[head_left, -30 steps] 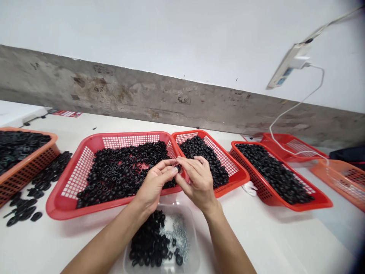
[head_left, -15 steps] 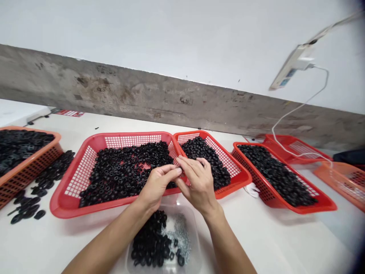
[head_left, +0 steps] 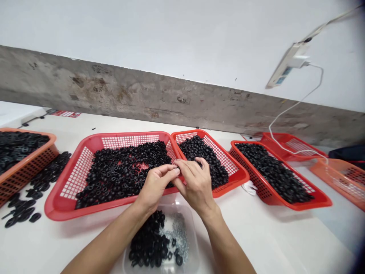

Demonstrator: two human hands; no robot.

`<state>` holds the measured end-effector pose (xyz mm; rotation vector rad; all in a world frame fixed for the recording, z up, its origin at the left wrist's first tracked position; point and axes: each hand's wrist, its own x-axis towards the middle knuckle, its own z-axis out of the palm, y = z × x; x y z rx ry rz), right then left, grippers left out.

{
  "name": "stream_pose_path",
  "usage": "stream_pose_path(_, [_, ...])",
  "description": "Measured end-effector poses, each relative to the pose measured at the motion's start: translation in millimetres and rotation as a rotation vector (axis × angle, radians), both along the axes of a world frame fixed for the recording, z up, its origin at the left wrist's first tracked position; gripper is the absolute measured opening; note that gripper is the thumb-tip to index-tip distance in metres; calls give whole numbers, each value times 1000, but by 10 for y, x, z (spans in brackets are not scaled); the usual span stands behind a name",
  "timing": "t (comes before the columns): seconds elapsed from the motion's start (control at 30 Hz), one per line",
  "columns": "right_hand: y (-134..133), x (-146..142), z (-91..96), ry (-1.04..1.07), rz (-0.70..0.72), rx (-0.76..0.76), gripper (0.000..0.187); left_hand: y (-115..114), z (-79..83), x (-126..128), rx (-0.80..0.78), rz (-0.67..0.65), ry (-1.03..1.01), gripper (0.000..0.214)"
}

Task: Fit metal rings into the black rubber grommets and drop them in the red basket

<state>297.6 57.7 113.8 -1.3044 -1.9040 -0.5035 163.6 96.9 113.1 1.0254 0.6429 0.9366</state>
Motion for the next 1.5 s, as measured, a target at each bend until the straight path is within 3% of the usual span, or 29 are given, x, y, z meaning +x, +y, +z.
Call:
stream_pose_path(0.17, [-6,63,35,39,17,22,21,37,9,-47,66,-99,49,25])
stream_pose_path(0.53, [37,130,25,17,174,16,25,-4,34,-44,151,-63,91,24])
stream_pose_path(0.77, [34,185,36,96,305,-33,27,-31,63,-70,131,-130,85,24])
stream_pose_path(1.07, [22,226,48,57,247,-22,31,-13,41,-50,107,-158,84,26])
stream_pose_path(1.5, [34,228,60,43,322,-38,26,-33,41,-56,124,-146,97,26])
